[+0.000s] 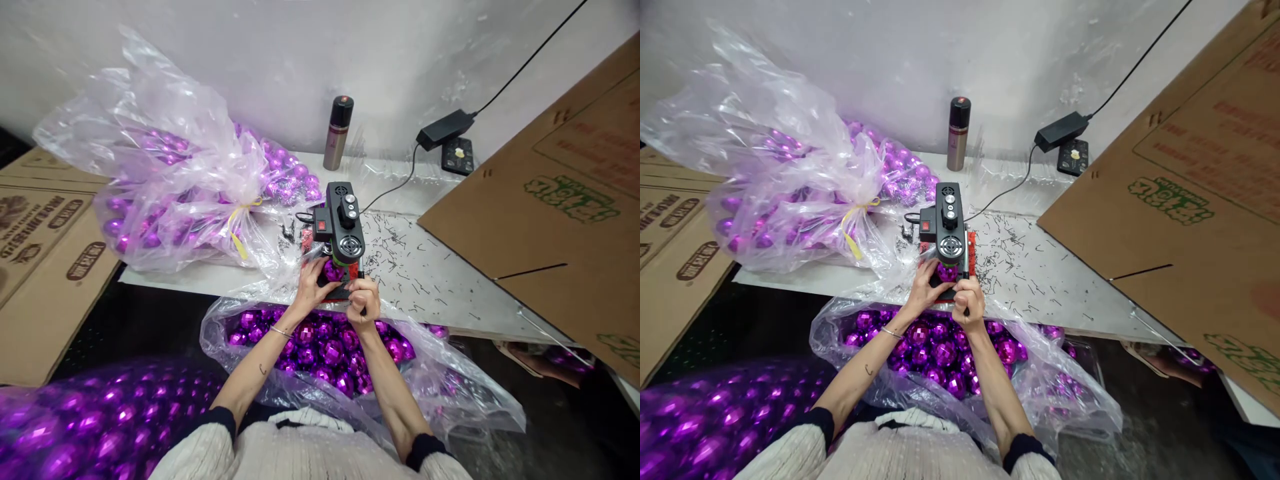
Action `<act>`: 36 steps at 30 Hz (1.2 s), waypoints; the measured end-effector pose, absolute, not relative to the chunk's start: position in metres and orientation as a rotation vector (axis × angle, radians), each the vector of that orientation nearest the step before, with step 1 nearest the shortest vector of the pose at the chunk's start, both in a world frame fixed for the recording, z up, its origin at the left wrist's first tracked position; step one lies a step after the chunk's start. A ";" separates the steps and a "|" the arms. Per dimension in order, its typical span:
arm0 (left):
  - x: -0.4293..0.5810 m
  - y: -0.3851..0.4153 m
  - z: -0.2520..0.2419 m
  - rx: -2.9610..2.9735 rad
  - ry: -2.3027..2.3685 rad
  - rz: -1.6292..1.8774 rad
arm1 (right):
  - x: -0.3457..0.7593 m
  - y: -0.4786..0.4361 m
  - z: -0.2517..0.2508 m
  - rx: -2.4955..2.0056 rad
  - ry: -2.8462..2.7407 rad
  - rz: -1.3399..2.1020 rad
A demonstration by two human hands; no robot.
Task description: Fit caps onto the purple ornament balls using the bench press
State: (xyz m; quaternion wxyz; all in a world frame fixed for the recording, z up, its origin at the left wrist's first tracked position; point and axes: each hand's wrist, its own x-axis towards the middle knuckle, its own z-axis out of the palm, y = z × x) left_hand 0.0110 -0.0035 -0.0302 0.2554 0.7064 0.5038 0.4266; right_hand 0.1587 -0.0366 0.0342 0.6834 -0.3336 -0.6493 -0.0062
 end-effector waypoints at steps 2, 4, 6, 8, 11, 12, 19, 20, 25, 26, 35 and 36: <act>0.012 -0.001 -0.030 1.926 1.362 1.160 | 0.158 -0.038 0.043 -0.784 -1.409 -0.009; 0.013 -0.001 -0.029 1.947 1.346 1.159 | 0.157 -0.040 0.058 -0.845 -1.329 0.017; 0.012 -0.006 -0.026 1.990 1.316 1.173 | 0.157 -0.042 0.076 -0.900 -1.305 0.046; 0.007 -0.020 -0.022 2.058 1.269 1.218 | 0.157 -0.044 0.088 -0.933 -1.311 0.064; -0.007 -0.060 -0.018 2.162 1.202 1.239 | 0.158 -0.046 0.089 -0.930 -1.343 0.065; -0.012 -0.075 -0.016 2.192 1.186 1.196 | 0.158 -0.046 0.086 -0.922 -1.351 0.063; -0.012 -0.130 -0.013 2.276 1.184 0.584 | 0.157 -0.048 0.071 -0.900 -1.336 0.094; -0.007 -0.129 -0.012 2.278 1.195 0.558 | 0.157 -0.049 0.072 -0.901 -1.348 0.088; 0.003 -0.111 0.010 2.400 1.201 0.588 | 0.164 -0.050 0.073 -0.898 -1.407 0.086; 0.001 -0.101 0.019 2.404 1.207 0.602 | 0.165 -0.050 0.072 -0.894 -1.415 0.083; -0.038 0.125 0.085 2.009 1.931 0.385 | 0.161 -0.050 0.072 -0.857 -1.391 0.061; -0.037 0.146 0.084 2.010 1.934 0.417 | 0.161 -0.050 0.071 -0.860 -1.396 0.055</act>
